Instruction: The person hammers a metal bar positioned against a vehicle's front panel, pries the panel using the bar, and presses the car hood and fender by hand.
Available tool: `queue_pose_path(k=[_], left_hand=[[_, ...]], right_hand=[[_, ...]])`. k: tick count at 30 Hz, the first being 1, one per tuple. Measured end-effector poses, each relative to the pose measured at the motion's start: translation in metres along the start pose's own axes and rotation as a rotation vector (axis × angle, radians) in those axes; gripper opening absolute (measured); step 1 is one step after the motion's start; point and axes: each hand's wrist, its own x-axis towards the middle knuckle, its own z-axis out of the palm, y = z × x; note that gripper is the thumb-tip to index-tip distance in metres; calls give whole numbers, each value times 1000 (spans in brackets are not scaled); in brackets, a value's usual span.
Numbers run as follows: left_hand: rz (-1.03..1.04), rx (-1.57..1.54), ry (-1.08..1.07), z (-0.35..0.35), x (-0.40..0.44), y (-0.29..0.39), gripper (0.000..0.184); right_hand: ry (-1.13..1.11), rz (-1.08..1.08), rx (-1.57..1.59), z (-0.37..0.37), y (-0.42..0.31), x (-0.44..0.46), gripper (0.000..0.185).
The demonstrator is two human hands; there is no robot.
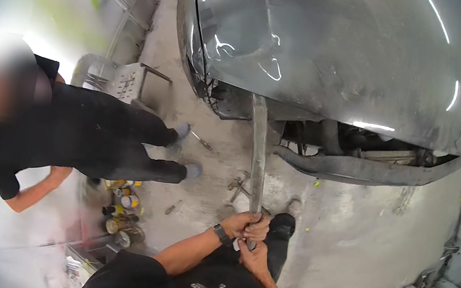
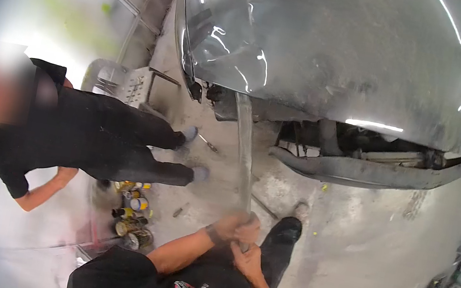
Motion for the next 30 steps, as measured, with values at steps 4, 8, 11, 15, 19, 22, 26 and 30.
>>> queue_pose_path(k=[4,8,11,15,19,22,26,30], left_hand=[[-39,30,146,-2,-7,-2,51],[-123,0,75,-2,-10,8,50],[-129,-35,-108,2,-11,20,47],[129,411,682,44,-15,22,39],[308,989,1153,82,-7,10,36],[250,1100,1220,63,-7,1,38],[169,775,1137,41,-9,2,39],[134,463,783,44,-9,10,41]], right_hand=[[-284,133,94,-13,7,8,20],[-548,83,133,-12,21,27,25],[-687,236,340,-5,16,32,28],[-490,176,279,9,16,42,31],[-473,106,418,21,20,42,23],[-532,76,455,25,42,44,24],[-351,27,278,29,36,44,25],[-437,93,273,7,24,41,30]])
